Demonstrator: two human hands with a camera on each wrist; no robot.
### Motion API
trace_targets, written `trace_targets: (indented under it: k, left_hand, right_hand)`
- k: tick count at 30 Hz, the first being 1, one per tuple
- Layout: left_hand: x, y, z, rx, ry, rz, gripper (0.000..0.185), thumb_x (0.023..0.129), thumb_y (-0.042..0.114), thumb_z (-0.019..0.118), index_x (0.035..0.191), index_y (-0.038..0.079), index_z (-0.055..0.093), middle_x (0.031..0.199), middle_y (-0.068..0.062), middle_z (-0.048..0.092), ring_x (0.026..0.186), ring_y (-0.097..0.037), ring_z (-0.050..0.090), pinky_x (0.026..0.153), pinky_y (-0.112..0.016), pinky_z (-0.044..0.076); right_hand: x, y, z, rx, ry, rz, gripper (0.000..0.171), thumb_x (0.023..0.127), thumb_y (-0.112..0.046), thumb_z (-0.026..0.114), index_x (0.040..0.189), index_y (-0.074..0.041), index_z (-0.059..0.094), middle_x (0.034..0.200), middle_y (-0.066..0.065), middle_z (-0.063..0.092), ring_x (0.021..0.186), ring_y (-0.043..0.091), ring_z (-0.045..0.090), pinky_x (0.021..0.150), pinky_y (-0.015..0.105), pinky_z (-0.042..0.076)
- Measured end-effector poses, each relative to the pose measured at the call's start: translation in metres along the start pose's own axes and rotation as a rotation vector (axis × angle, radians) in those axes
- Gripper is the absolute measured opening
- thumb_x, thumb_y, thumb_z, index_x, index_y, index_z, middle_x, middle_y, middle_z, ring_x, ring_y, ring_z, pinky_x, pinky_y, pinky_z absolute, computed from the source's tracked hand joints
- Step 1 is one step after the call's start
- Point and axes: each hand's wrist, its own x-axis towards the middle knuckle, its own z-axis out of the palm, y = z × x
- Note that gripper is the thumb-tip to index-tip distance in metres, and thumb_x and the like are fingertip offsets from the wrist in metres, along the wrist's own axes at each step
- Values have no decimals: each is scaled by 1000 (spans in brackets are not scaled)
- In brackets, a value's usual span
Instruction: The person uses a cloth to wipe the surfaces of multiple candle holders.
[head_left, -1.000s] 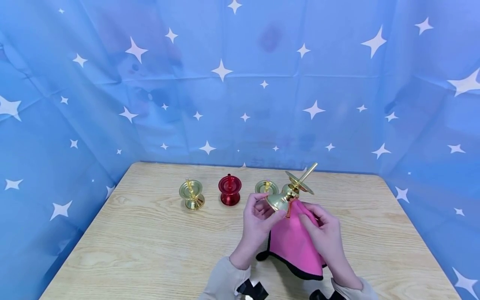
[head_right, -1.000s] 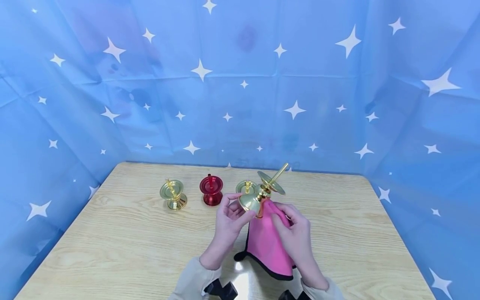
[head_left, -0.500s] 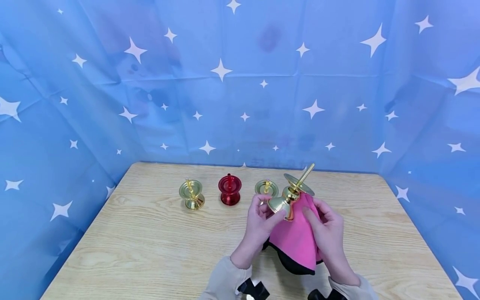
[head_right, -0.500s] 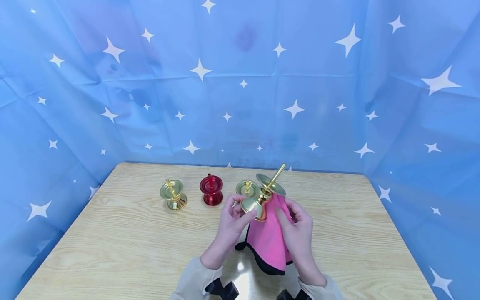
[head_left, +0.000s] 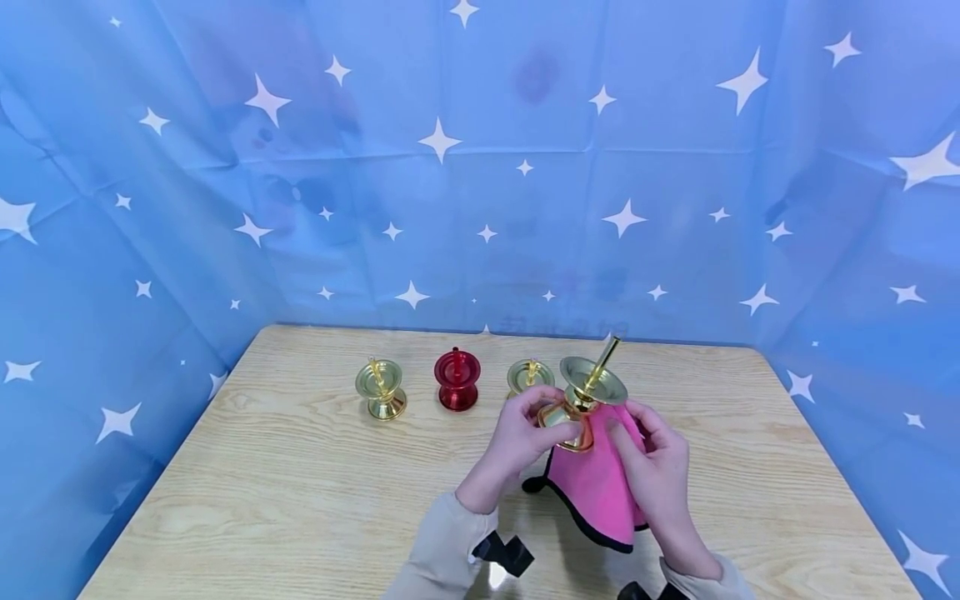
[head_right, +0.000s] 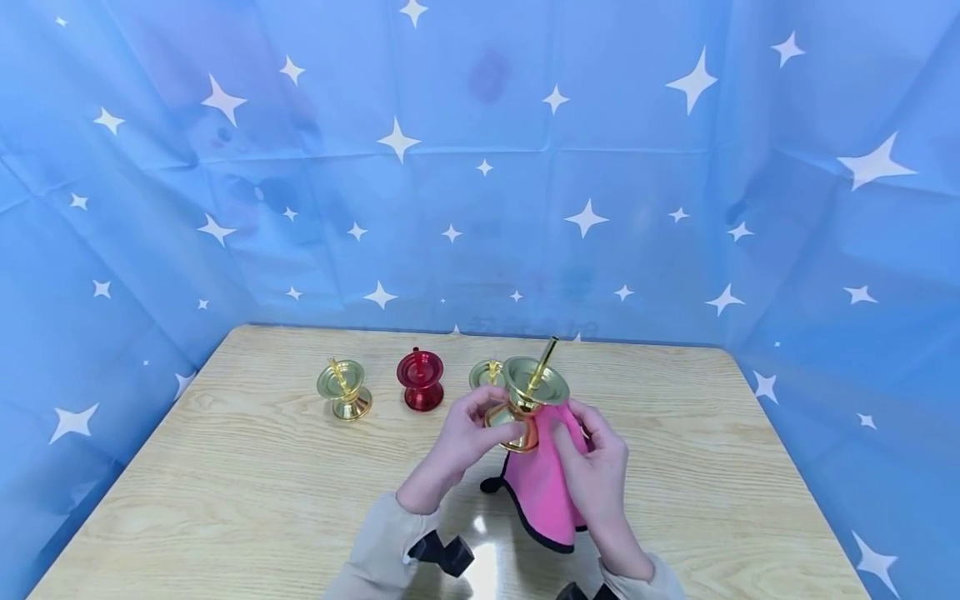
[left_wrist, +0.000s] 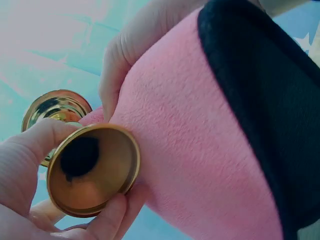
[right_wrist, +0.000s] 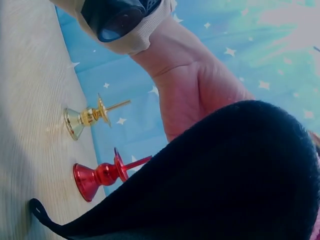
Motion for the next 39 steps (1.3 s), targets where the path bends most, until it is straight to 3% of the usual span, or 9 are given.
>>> trace_targets:
  k: [4, 9, 17, 22, 26, 32, 39]
  left_hand:
    - [3, 2, 1, 39, -37, 27, 26, 77, 7, 73, 101, 2, 64, 102, -6, 67, 95, -7, 57, 88, -27, 44]
    - [5, -2, 5, 72, -83, 112, 26, 78, 7, 72, 102, 2, 65, 101, -10, 68, 91, -5, 57, 86, -24, 46]
    - [10, -11, 13, 305, 0, 295, 21, 70, 9, 77, 88, 4, 67, 87, -6, 61, 80, -7, 50, 69, -21, 46]
    - [12, -9, 19, 331, 9, 406, 18, 68, 3, 76, 81, 1, 64, 80, -10, 59, 72, -18, 50, 62, -20, 43]
    - [16, -16, 23, 310, 40, 397, 18, 70, 3, 76, 81, 2, 62, 79, -12, 57, 74, -24, 49, 63, -22, 42]
    - [26, -32, 24, 311, 125, 382, 27, 70, 8, 79, 95, 5, 67, 90, -7, 62, 85, -18, 53, 73, -22, 43]
    - [37, -49, 29, 387, 162, 363, 31, 70, 16, 81, 96, 6, 67, 89, -4, 64, 82, -14, 51, 73, -30, 45]
  right_hand:
    - [0, 1, -2, -29, 6, -43, 17, 82, 9, 62, 98, 6, 66, 78, -10, 65, 58, 2, 58, 48, 14, 45]
    - [1, 1, -7, -13, 6, -41, 17, 82, 11, 62, 97, 6, 66, 79, -9, 66, 59, 3, 59, 49, 14, 46]
    - [1, 5, -18, -54, 6, 22, 17, 82, 9, 62, 98, 5, 67, 77, -10, 65, 57, 3, 59, 48, 15, 46]
    - [2, 7, -25, -24, 4, 48, 18, 82, 9, 62, 98, 3, 68, 78, -9, 67, 60, 3, 60, 51, 15, 47]
    - [3, 5, -34, 32, 16, 124, 20, 83, 7, 64, 102, 2, 68, 82, -7, 68, 65, 4, 61, 55, 14, 47]
    - [1, 0, -51, 77, 67, 244, 20, 83, 1, 67, 103, -2, 69, 84, -7, 68, 69, 5, 61, 59, 14, 48]
    - [-2, -5, -68, 147, 120, 289, 23, 82, 1, 68, 105, -3, 69, 86, -7, 69, 72, 5, 61, 61, 14, 48]
